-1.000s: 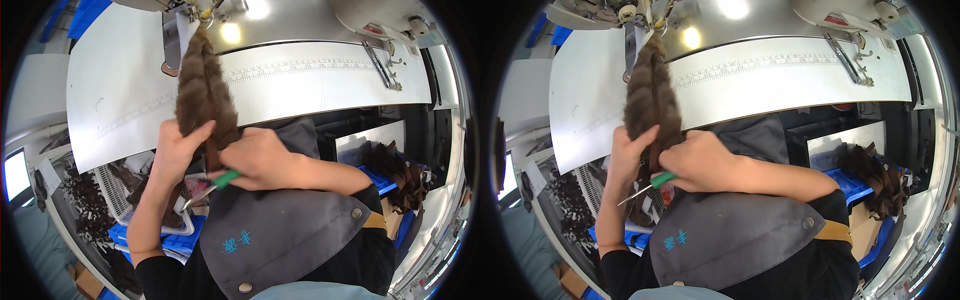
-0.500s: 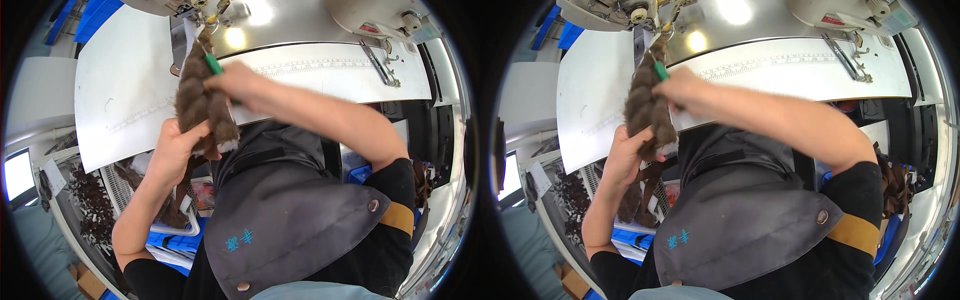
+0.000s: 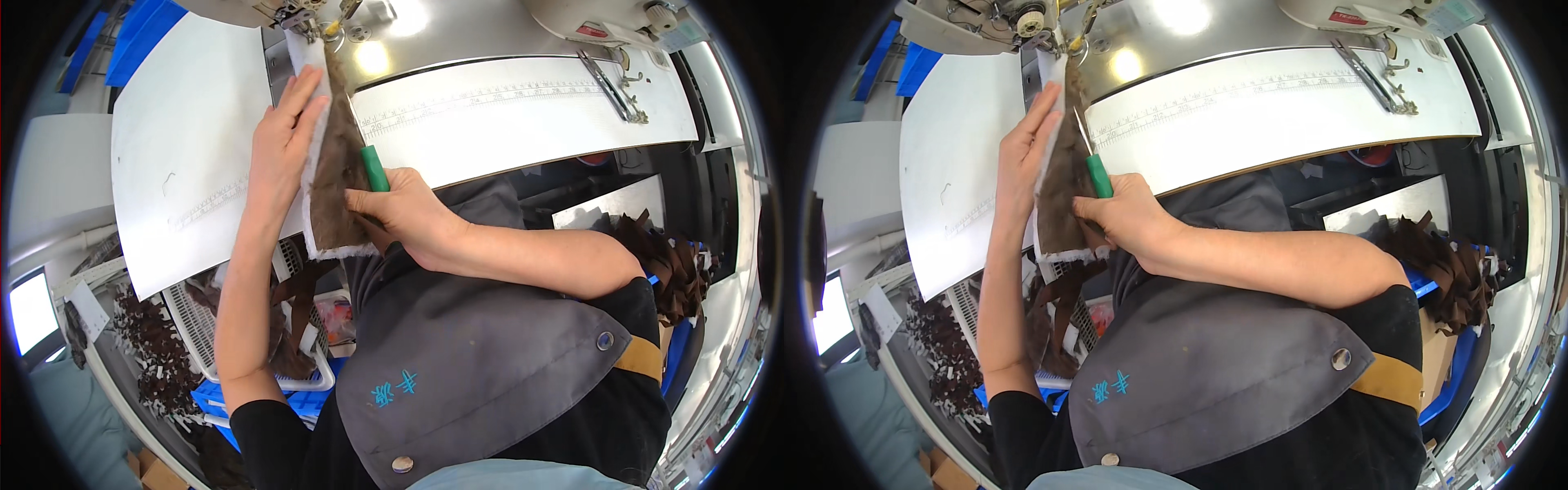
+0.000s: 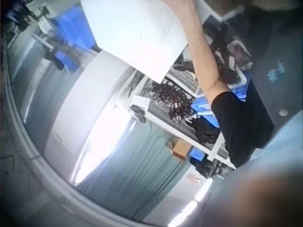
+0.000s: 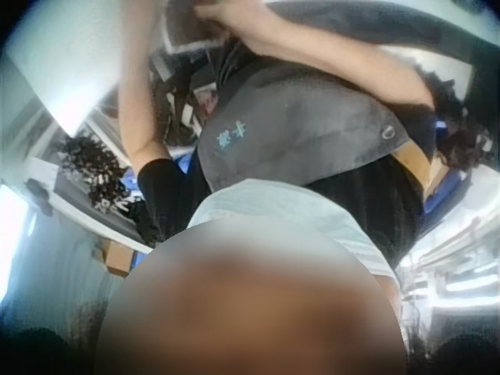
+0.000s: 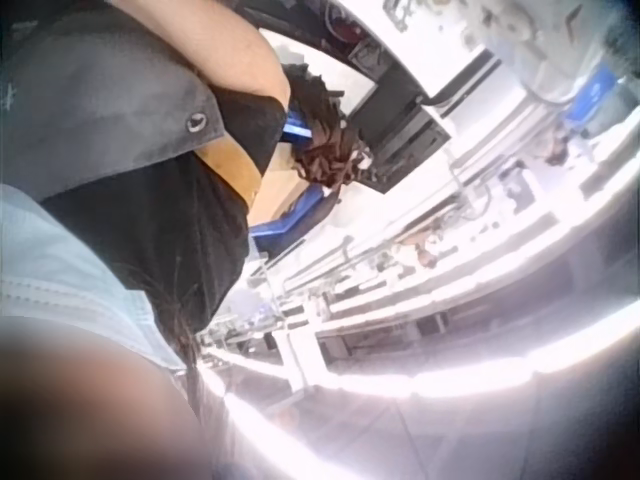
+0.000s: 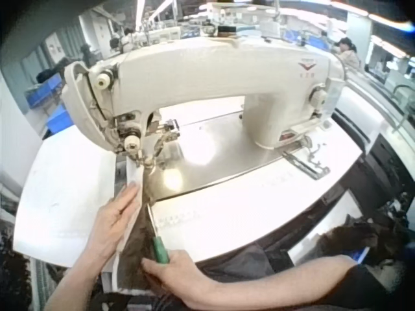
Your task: Sewing together pieces of fur using an industrial sewing machine.
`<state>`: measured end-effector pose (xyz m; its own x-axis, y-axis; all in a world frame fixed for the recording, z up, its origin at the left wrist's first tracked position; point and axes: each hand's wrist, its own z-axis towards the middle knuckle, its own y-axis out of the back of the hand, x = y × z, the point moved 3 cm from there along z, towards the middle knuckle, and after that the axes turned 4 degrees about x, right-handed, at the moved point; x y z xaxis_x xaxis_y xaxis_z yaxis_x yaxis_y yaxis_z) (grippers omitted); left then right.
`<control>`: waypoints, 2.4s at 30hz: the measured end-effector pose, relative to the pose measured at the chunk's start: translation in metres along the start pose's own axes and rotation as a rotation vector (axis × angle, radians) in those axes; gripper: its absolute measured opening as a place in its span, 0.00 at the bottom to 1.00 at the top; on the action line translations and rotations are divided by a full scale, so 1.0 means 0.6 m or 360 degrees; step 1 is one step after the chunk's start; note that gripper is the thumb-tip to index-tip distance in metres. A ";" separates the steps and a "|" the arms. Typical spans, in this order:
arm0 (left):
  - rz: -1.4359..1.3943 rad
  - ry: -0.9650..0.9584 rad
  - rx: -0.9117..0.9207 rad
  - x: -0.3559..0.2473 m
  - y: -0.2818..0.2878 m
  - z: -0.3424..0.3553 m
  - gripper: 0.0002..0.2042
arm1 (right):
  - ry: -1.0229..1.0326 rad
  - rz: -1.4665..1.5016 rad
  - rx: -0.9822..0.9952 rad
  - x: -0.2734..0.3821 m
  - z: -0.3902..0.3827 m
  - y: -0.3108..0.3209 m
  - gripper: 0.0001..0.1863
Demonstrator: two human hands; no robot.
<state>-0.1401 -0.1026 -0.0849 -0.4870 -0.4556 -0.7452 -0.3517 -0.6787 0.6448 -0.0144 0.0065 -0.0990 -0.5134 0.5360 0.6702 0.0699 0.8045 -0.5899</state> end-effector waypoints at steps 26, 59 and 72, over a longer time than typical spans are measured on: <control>0.0992 -0.0105 0.0035 -0.024 -0.039 -0.032 0.23 | 0.1260 -0.2432 -0.0448 0.102 0.000 0.044 0.22; 0.0945 -0.0105 0.0036 -0.025 -0.041 -0.031 0.21 | 0.1047 -0.2593 -0.0335 0.152 0.085 0.075 0.21; 0.0973 -0.0177 -0.0034 -0.029 -0.030 -0.029 0.17 | 0.1145 -0.2765 0.0330 0.116 0.003 0.063 0.27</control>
<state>-0.1111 -0.0922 -0.0865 -0.6759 -0.7036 -0.2194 0.0328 -0.3261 0.9448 -0.0491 0.0737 -0.0754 0.5187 -0.6913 0.5030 -0.1807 0.4864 0.8548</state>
